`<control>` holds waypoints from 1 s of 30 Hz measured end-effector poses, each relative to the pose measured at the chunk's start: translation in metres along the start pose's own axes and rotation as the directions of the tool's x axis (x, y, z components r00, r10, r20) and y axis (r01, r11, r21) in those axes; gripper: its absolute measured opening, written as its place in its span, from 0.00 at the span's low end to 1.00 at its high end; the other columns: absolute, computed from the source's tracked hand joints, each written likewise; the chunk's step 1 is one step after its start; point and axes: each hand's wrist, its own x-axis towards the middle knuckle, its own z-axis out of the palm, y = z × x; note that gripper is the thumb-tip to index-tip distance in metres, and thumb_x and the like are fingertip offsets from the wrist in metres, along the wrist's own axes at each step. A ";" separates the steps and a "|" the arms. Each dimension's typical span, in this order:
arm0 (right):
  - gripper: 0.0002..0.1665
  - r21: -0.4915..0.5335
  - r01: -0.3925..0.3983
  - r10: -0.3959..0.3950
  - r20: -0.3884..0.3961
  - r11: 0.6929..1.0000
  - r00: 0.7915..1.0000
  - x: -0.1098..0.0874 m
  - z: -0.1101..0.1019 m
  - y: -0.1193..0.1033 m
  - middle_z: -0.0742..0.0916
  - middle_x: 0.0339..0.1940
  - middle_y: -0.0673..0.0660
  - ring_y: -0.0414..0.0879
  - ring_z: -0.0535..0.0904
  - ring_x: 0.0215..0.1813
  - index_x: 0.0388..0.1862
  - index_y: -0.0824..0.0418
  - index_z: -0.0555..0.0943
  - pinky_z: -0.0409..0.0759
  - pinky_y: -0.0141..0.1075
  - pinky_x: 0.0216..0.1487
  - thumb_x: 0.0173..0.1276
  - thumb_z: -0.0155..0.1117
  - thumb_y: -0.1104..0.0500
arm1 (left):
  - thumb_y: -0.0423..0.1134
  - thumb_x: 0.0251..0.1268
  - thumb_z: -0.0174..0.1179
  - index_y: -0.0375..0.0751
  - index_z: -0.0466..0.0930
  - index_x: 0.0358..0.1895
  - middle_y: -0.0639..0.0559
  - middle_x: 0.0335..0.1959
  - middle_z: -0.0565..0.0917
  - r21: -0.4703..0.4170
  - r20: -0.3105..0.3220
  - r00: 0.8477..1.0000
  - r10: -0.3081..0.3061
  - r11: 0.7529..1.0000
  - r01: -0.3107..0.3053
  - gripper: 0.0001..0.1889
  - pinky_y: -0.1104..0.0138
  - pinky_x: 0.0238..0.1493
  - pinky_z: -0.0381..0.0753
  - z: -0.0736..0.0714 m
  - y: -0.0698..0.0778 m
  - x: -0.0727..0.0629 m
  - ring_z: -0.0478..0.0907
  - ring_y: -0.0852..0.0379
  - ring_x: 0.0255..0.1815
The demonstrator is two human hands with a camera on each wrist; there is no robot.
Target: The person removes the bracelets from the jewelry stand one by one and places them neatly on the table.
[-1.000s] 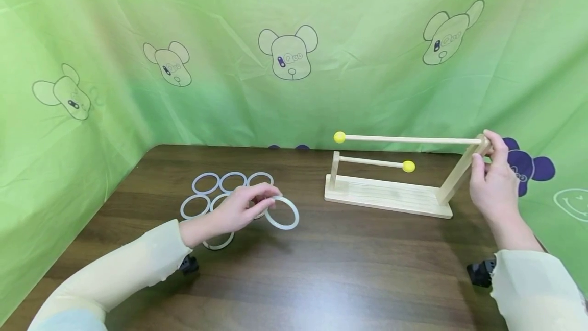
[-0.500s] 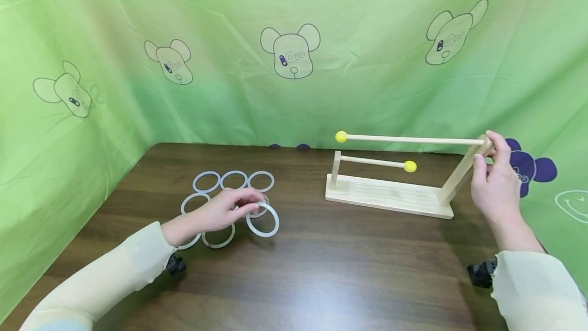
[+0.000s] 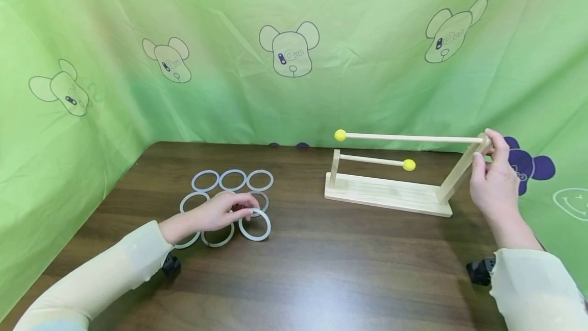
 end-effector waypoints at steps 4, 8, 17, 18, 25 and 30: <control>0.30 0.000 0.002 -0.002 0.021 1.000 1.000 0.000 0.000 -0.001 0.77 0.55 0.63 0.17 0.60 0.30 0.75 0.50 0.54 0.59 0.20 0.27 0.76 0.43 0.58 | 0.32 0.70 0.57 0.41 0.78 0.45 0.58 0.27 0.83 0.016 0.018 1.000 -0.021 1.000 0.021 0.05 0.69 0.36 0.76 0.001 -0.003 -0.001 0.79 0.63 0.30; 0.30 0.006 0.010 -0.010 0.016 1.000 1.000 0.001 0.001 -0.002 0.76 0.56 0.70 0.16 0.60 0.30 0.75 0.52 0.54 0.59 0.20 0.26 0.76 0.43 0.59 | 0.32 0.68 0.59 0.43 0.79 0.44 0.59 0.25 0.82 0.086 0.030 0.999 -0.018 0.996 0.015 0.05 0.71 0.32 0.74 0.001 -0.004 -0.003 0.74 0.69 0.26; 0.29 -0.003 0.012 -0.013 -0.027 1.000 1.000 0.001 0.001 -0.002 0.75 0.52 0.44 0.17 0.61 0.29 0.74 0.50 0.56 0.58 0.21 0.27 0.76 0.44 0.58 | 0.31 0.64 0.62 0.42 0.81 0.40 0.62 0.25 0.77 0.149 0.095 0.995 0.031 0.988 -0.045 0.04 0.74 0.31 0.72 0.006 -0.011 -0.002 0.70 0.70 0.25; 0.29 -0.004 0.009 -0.009 -0.024 1.000 1.000 0.001 0.001 -0.002 0.75 0.53 0.45 0.17 0.61 0.29 0.74 0.50 0.56 0.58 0.21 0.27 0.76 0.44 0.58 | 0.31 0.64 0.62 0.43 0.81 0.40 0.62 0.25 0.77 0.151 0.107 0.994 0.023 0.988 -0.039 0.04 0.74 0.31 0.72 0.007 -0.012 -0.001 0.70 0.70 0.25; 0.29 -0.005 0.015 -0.015 -0.010 1.000 1.000 0.001 0.000 -0.002 0.78 0.55 0.59 0.17 0.61 0.28 0.74 0.50 0.55 0.58 0.21 0.26 0.76 0.44 0.58 | 0.30 0.62 0.64 0.42 0.82 0.39 0.59 0.29 0.78 0.160 0.148 0.989 0.011 0.987 -0.035 0.05 0.74 0.34 0.75 0.010 -0.013 0.000 0.73 0.68 0.29; 0.29 0.004 0.018 -0.018 -0.008 1.000 1.000 0.000 -0.001 -0.002 0.73 0.52 0.36 0.17 0.61 0.28 0.74 0.50 0.56 0.59 0.21 0.25 0.76 0.44 0.57 | 0.31 0.61 0.66 0.42 0.82 0.38 0.58 0.30 0.77 0.190 0.139 0.990 0.012 0.981 -0.038 0.05 0.74 0.35 0.74 0.010 -0.011 0.000 0.74 0.66 0.29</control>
